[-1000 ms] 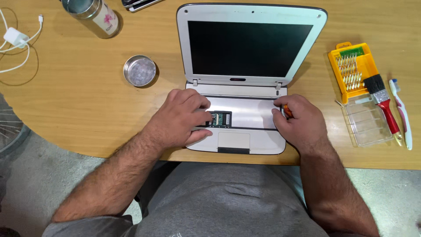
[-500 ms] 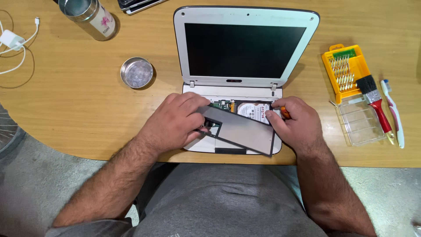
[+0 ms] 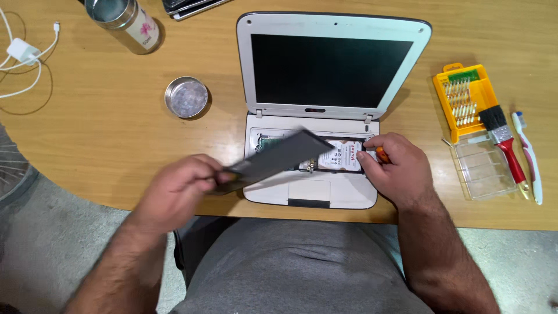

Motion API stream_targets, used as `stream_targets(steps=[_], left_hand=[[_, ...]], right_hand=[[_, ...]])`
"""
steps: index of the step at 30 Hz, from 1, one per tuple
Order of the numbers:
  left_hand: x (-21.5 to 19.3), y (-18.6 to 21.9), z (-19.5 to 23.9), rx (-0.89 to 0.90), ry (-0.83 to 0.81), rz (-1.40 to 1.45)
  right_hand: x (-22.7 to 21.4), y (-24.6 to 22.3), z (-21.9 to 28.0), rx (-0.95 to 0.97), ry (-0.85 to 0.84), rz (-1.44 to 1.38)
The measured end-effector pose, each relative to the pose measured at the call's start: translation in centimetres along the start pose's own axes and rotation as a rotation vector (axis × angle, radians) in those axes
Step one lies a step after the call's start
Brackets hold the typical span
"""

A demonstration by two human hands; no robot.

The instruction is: The person opens a white laptop, removes a bottom panel, and detaches the battery. They then flip the laptop over and use a screwdriver to remove multiple screws from the back casing.

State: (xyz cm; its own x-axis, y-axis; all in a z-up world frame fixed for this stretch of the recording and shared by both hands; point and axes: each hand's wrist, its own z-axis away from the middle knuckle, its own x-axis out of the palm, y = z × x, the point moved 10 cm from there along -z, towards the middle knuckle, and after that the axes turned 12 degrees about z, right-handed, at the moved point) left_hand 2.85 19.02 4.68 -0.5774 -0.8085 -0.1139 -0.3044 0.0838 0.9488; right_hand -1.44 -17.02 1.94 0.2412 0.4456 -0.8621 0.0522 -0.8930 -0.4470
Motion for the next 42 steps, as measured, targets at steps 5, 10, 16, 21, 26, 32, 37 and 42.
stream_targets(steps=[5,10,16,21,26,32,37,42], left_hand=[[-9.8,-1.7,6.3,-0.071,0.435,-0.052],[-17.1,-1.4,10.6,-0.27,0.859,-0.302],[-22.8,-6.9,14.2,-0.418,1.075,-0.274],[-24.2,-8.5,14.3,-0.482,1.058,-0.385],[-24.7,-8.2,13.9,-0.467,0.906,-0.609],[-22.0,-4.9,11.8,-0.621,0.8,-0.827],[-21.5,-4.8,11.4,-0.619,0.645,-1.029],[-18.7,-2.0,9.8,-0.594,0.733,-1.048]], right_hand=[[0.8,0.7,0.4,0.001,-0.029,0.064],[1.1,0.8,0.5,0.023,-0.081,0.153],[-0.3,0.5,0.7,0.013,0.042,0.002],[-2.8,0.6,1.2,-0.005,0.251,-0.095],[-2.5,0.6,1.1,-0.018,0.237,-0.072],[-2.3,1.2,1.3,0.04,0.23,-0.096],[-2.6,1.4,1.5,0.102,0.264,-0.218],[-2.5,2.6,1.9,0.113,0.356,-0.567]])
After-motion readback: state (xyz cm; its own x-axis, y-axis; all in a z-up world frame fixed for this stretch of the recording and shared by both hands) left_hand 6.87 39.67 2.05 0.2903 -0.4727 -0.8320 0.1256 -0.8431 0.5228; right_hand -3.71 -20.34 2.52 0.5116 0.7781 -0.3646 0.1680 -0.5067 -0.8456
